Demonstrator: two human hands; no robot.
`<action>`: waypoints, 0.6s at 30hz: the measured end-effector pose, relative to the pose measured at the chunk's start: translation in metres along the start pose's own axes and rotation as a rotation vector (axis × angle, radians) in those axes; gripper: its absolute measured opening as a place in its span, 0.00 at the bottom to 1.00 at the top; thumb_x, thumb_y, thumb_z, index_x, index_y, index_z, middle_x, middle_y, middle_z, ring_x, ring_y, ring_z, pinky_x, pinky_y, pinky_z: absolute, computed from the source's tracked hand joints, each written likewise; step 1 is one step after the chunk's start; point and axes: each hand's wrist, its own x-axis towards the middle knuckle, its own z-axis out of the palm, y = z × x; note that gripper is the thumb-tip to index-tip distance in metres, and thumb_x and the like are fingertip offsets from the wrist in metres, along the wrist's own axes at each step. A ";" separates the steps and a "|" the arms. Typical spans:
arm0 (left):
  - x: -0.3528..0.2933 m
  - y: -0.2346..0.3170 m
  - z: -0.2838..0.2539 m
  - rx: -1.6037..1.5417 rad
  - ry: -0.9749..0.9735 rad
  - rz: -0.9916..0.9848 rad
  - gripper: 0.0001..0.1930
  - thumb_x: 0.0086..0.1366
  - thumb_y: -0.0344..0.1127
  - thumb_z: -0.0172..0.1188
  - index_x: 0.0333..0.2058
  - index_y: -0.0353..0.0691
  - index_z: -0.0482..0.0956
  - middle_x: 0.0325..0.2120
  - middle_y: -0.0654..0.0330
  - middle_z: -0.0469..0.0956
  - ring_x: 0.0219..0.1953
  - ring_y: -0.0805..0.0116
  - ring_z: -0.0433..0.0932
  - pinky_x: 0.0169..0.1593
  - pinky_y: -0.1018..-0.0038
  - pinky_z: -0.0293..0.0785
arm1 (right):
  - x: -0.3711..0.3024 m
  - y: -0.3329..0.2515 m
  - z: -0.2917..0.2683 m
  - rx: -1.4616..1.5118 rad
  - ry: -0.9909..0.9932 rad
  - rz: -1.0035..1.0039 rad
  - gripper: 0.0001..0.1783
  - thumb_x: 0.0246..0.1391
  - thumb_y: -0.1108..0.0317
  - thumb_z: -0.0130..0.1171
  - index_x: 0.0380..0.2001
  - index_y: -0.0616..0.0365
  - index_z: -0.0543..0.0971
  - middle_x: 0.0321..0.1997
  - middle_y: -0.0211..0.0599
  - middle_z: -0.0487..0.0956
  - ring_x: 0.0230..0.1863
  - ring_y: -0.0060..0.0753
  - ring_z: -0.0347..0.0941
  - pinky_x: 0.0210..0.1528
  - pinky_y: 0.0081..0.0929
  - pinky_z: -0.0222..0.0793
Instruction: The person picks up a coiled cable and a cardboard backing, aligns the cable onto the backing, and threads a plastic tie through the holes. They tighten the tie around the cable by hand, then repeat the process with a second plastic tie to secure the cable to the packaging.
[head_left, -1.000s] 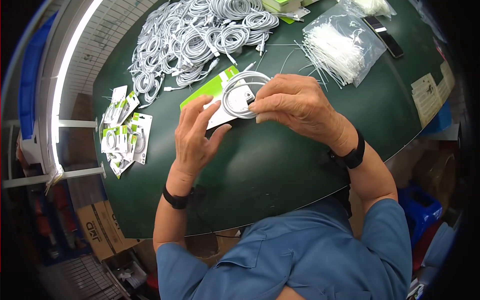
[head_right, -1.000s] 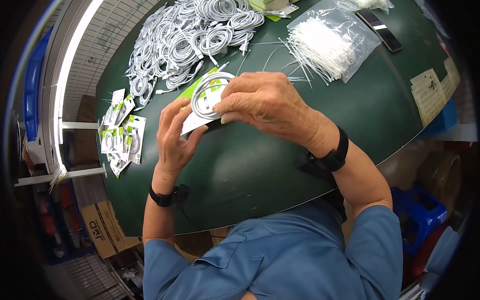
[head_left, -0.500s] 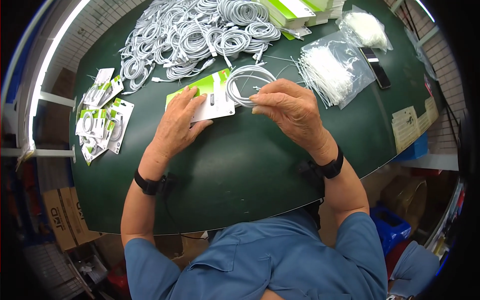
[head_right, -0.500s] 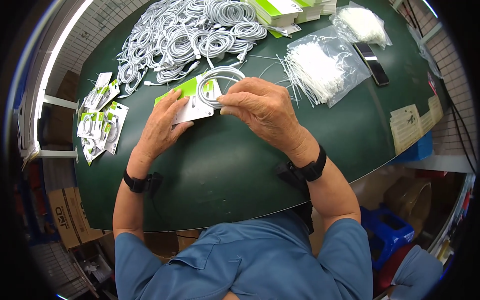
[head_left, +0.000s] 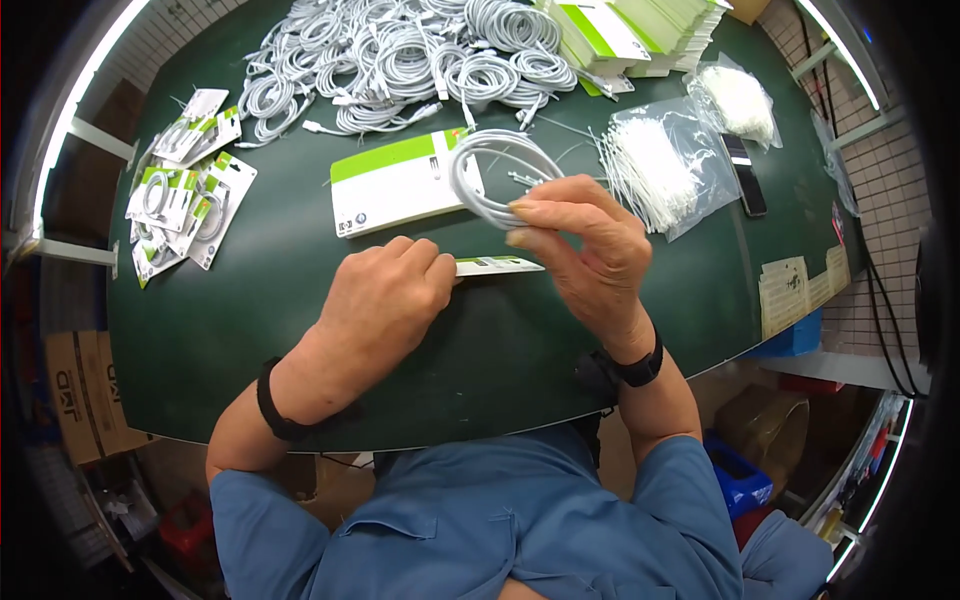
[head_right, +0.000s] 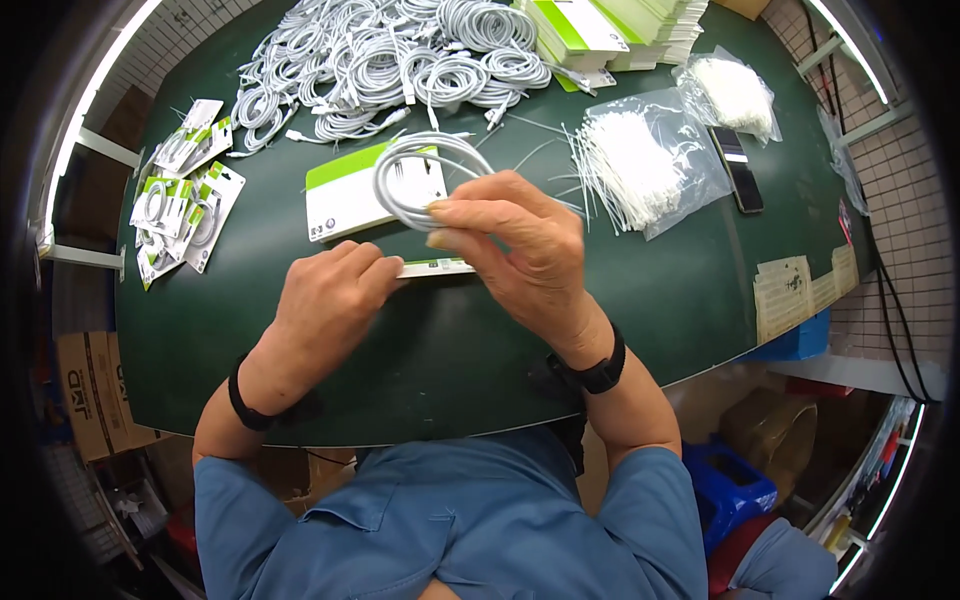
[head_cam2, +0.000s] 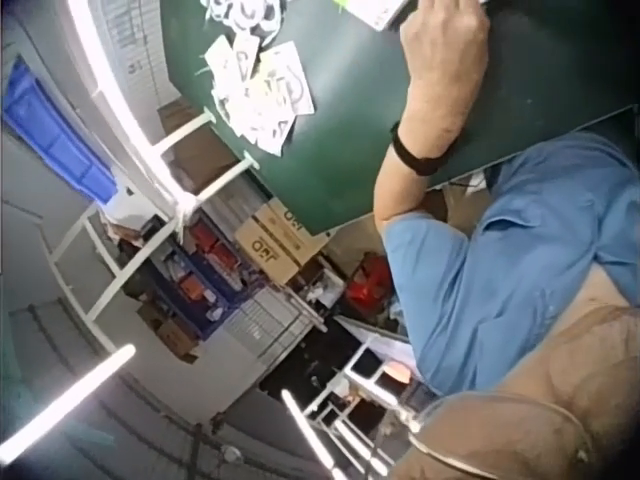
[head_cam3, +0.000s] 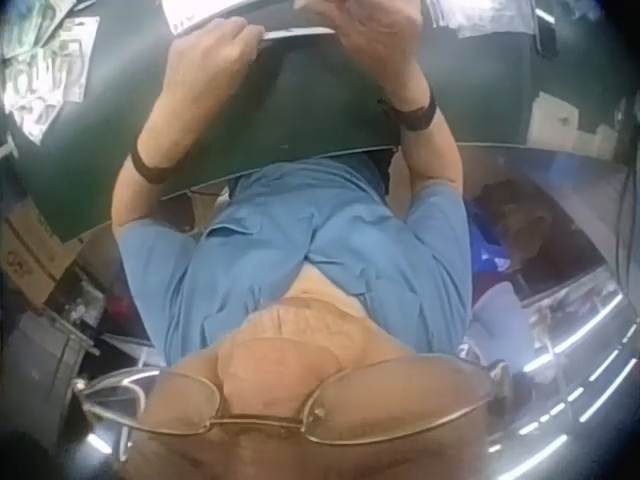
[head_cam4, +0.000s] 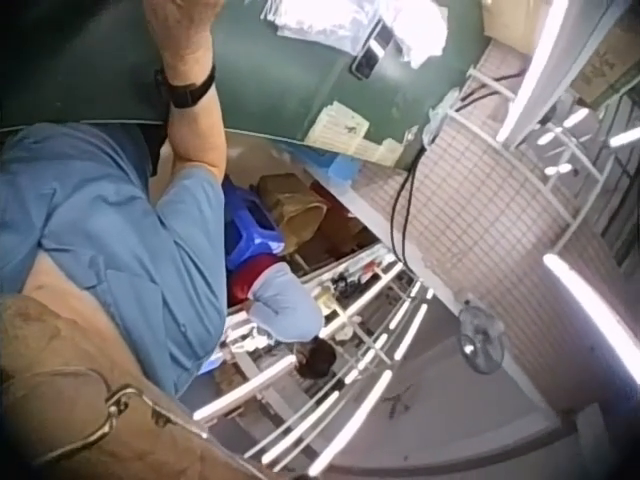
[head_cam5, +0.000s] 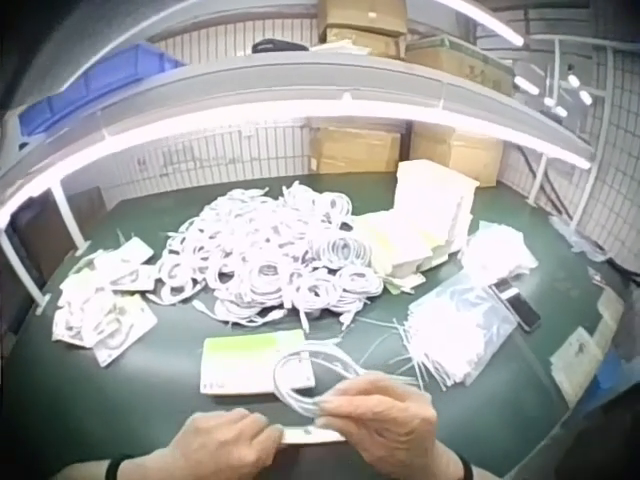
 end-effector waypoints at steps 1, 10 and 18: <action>0.000 0.005 0.006 -0.013 -0.010 -0.003 0.04 0.61 0.28 0.65 0.34 0.39 0.80 0.29 0.62 0.78 0.32 0.64 0.81 0.32 0.66 0.78 | -0.004 0.000 0.005 0.000 -0.004 0.016 0.14 0.52 0.80 0.75 0.43 0.60 0.87 0.41 0.39 0.85 0.40 0.28 0.82 0.41 0.25 0.80; 0.009 -0.004 0.031 -0.172 0.309 0.016 0.10 0.60 0.31 0.71 0.39 0.38 0.82 0.32 0.58 0.79 0.33 0.62 0.81 0.34 0.68 0.80 | -0.022 0.026 0.024 -0.002 -0.042 0.166 0.13 0.54 0.78 0.75 0.44 0.60 0.88 0.39 0.38 0.84 0.37 0.26 0.81 0.36 0.23 0.79; -0.045 0.040 0.020 -1.680 0.250 -0.736 0.17 0.74 0.41 0.65 0.53 0.35 0.80 0.43 0.54 0.82 0.39 0.63 0.82 0.41 0.70 0.80 | -0.023 0.026 0.025 0.000 -0.051 0.048 0.14 0.53 0.78 0.75 0.44 0.58 0.88 0.39 0.37 0.84 0.35 0.25 0.80 0.34 0.22 0.77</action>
